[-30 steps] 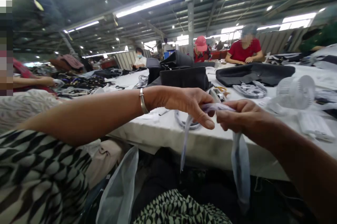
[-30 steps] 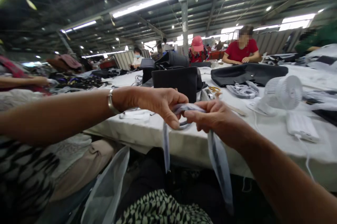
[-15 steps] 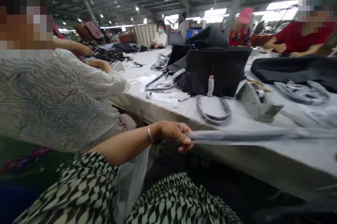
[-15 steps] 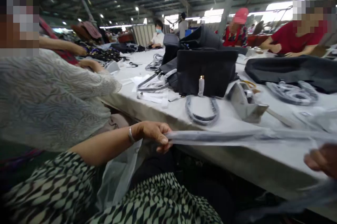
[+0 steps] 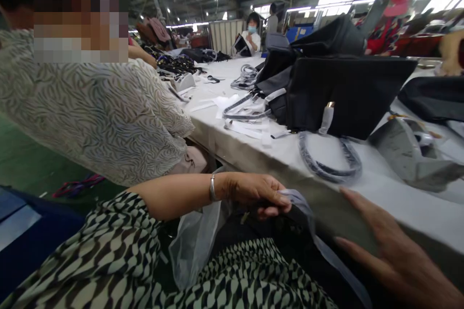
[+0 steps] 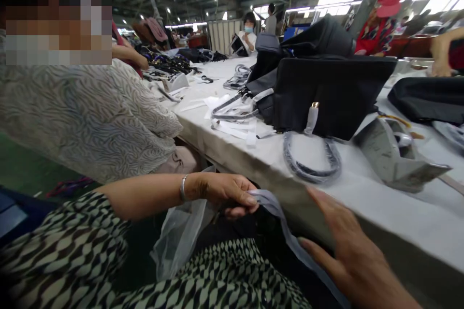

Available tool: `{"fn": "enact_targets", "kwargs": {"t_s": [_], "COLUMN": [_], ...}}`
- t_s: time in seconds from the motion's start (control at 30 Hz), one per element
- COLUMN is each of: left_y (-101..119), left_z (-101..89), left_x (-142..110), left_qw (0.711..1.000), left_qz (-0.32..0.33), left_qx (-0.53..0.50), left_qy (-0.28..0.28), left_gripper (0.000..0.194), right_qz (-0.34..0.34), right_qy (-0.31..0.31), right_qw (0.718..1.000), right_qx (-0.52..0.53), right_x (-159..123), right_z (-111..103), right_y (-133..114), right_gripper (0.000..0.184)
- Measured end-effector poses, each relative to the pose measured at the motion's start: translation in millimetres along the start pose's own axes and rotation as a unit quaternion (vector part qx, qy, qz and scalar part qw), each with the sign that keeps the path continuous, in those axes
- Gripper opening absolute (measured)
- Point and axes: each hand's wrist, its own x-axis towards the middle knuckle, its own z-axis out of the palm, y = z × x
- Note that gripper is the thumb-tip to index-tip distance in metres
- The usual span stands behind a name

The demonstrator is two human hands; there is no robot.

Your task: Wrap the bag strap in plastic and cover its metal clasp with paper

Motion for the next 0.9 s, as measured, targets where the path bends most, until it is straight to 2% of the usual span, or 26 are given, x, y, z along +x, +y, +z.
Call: {"fn": "enact_targets", "kwargs": {"t_s": [0.03,0.1,0.2,0.3,0.4,0.53,0.7,0.8,0.9], "left_y": [1,4,5,5,5,5,0,6,16], "left_z": [5.3,13.3,16.8,13.1,9.5,9.9,15.0,20.7,27.6], "left_x": [3,6,1,-9,-18,-19,-8,-2,4], "left_qw": [1.0,0.999,0.997,0.998,0.999,1.0,0.994,0.985,0.968], "left_qz": [0.012,0.032,0.041,0.043,0.017,0.018,0.066,0.136,0.212], "left_qx": [-0.003,-0.013,-0.039,-0.025,0.006,-0.006,-0.079,-0.11,-0.125], "left_qy": [0.006,0.026,0.045,0.047,0.033,0.009,-0.028,-0.002,0.04], "left_gripper": [0.036,0.036,0.047,0.045,0.042,0.042,0.038,0.036,0.034], "right_qz": [-0.051,-0.106,-0.124,-0.162,-0.17,-0.133,-0.051,0.043,0.147], "right_qy": [-0.005,-0.001,0.014,0.006,0.007,-0.012,-0.034,-0.035,-0.03], "right_qw": [0.999,0.994,0.992,0.986,0.984,0.988,0.981,0.959,0.915], "right_qx": [-0.008,0.005,0.038,0.048,0.044,0.081,0.186,0.277,0.376], "right_x": [13,39,67,75,73,70,73,76,77], "right_z": [10,24,32,30,29,28,22,19,14], "right_y": [-15,-43,-63,-58,-43,-29,-30,-37,-43], "right_gripper": [0.063,0.05,0.038,0.032,0.035,0.038,0.034,0.033,0.034]}}
